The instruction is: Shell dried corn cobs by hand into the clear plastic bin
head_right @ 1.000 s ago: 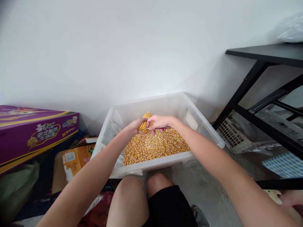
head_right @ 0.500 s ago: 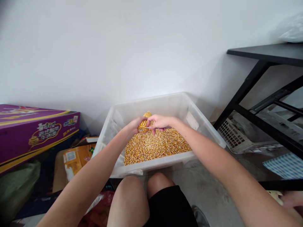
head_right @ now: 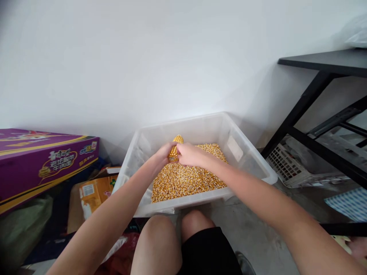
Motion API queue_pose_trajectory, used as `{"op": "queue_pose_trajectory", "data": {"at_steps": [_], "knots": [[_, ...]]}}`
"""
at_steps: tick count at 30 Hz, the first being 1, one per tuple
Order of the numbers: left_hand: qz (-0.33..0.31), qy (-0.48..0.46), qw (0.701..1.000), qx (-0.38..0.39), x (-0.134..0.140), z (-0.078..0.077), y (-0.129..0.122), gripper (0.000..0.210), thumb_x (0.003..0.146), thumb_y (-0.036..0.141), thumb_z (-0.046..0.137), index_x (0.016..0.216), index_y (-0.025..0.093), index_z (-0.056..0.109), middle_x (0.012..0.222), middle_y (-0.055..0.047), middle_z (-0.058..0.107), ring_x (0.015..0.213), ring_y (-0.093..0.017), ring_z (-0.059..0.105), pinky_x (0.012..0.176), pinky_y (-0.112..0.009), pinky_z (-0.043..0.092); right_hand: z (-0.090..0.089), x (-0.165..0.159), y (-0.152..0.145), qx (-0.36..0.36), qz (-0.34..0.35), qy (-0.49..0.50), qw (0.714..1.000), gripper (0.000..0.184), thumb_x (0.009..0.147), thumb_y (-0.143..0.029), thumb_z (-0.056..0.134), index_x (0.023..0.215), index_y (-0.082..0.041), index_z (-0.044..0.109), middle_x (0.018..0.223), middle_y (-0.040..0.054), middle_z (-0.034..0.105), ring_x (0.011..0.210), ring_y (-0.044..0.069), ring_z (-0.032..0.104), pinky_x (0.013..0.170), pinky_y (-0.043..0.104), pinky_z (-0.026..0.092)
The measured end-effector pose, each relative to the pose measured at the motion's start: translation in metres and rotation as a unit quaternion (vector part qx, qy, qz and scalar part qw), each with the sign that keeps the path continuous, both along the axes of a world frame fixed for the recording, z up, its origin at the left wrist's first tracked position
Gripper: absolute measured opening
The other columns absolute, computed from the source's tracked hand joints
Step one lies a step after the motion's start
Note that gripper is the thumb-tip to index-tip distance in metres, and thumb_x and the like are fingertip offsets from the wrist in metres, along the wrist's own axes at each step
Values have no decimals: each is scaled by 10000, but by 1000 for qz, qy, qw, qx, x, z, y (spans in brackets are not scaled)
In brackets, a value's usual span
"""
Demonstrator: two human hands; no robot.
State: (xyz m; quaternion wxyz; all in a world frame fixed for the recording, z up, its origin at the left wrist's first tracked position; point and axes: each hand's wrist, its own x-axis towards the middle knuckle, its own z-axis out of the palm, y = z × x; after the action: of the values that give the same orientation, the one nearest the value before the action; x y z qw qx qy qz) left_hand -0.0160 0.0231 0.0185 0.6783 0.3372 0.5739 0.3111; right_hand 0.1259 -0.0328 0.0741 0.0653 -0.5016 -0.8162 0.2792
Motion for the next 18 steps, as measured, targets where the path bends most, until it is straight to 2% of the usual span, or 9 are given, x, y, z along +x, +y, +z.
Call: {"op": "queue_pose_trajectory", "data": {"at_steps": [2, 5, 9, 12, 15, 18], "knots": [[34, -1, 999, 2, 0, 0, 2, 154, 676, 307, 566, 675, 171, 493, 473, 5, 520, 396, -133, 505, 454, -286, 469, 0, -5, -4, 51, -17, -23, 998, 254, 787, -184, 485, 1033, -143, 533, 801, 92, 644, 629, 156, 568, 492, 247, 305], [68, -1, 998, 3, 1, -1, 3, 146, 677, 290, 590, 714, 177, 505, 485, 14, 524, 416, -135, 515, 480, -299, 486, -3, -13, -9, 76, -28, -54, 995, 297, 781, -215, 521, 1064, -124, 531, 869, 135, 642, 735, 209, 598, 529, 263, 345], [87, 44, 995, 6, 7, -5, 0, 181, 677, 294, 636, 762, 181, 523, 486, 20, 506, 441, -137, 525, 484, -279, 478, -9, -21, -12, 81, -46, -76, 993, 396, 778, -190, 546, 1154, -77, 494, 960, 187, 634, 868, 269, 612, 639, 308, 426], [79, 94, 992, 1, 12, -12, -3, 201, 687, 316, 650, 783, 178, 540, 478, 20, 485, 432, -136, 506, 451, -257, 446, -15, -25, -13, 69, -35, -100, 992, 365, 770, -147, 547, 1122, -52, 535, 1042, 221, 615, 930, 295, 608, 713, 341, 456], [58, 105, 993, 13, 16, -20, -5, 209, 703, 331, 646, 793, 168, 551, 506, 10, 491, 450, -141, 509, 443, -251, 426, -21, -30, -12, 44, -30, -123, 991, 320, 771, -123, 545, 1084, -64, 580, 1072, 216, 615, 947, 293, 611, 752, 347, 473], [80, 136, 987, 39, 19, -25, -5, 196, 727, 296, 625, 836, 154, 545, 589, -13, 527, 496, -146, 537, 468, -256, 436, -27, -37, -8, 25, -70, -131, 989, 297, 801, -100, 502, 1081, -88, 602, 1019, 192, 646, 927, 268, 627, 739, 333, 490]]}}
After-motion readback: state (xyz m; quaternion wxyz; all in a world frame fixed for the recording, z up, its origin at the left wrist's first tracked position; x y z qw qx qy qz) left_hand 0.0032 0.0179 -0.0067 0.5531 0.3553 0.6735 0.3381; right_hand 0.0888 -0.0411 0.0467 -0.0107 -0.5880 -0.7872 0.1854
